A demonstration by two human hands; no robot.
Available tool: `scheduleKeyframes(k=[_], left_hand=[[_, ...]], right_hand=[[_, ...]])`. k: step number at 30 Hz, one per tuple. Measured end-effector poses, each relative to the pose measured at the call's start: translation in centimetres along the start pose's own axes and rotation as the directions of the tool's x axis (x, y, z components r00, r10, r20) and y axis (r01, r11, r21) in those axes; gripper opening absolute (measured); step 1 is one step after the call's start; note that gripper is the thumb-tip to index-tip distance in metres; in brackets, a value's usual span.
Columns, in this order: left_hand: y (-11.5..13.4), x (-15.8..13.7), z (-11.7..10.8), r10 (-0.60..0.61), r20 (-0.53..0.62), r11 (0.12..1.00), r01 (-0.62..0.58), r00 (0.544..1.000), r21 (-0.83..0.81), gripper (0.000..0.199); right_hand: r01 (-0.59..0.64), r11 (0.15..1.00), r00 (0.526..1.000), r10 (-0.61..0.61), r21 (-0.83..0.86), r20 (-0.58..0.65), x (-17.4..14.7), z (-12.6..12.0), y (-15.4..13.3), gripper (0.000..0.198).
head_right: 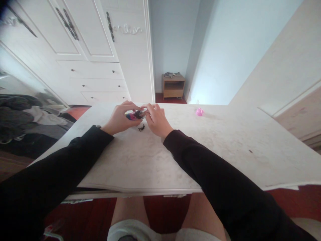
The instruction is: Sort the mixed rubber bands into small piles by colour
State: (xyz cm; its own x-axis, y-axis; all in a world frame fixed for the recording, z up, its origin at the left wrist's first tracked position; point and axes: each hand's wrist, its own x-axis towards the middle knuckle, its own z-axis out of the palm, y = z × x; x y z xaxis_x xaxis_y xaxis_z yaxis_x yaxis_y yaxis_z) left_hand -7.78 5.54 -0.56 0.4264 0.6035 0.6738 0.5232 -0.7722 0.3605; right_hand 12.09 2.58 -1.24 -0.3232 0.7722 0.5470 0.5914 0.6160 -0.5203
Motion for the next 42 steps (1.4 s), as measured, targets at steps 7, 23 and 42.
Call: scheduleKeyframes(k=[7,23,42], left_hand=[[0.0,-0.1,-0.2,0.005,-0.026,1.0,-0.005,1.0,-0.012,0.024],[0.1,0.0,-0.2,-0.03,-0.066,0.997,0.026,0.997,-0.072,0.03],[-0.7,0.5,0.3,-0.253,-0.314,0.966,0.222,0.915,-0.132,0.035]], right_hand=[[-0.048,0.99,0.988,0.028,0.13,0.149,-0.1,-0.1,0.3,0.04],[0.049,0.997,0.991,-0.042,0.053,-0.129,-0.4,-0.5,-0.7,0.032],[0.115,0.993,0.897,-0.092,-0.026,0.433,-0.2,0.3,0.5,0.048]])
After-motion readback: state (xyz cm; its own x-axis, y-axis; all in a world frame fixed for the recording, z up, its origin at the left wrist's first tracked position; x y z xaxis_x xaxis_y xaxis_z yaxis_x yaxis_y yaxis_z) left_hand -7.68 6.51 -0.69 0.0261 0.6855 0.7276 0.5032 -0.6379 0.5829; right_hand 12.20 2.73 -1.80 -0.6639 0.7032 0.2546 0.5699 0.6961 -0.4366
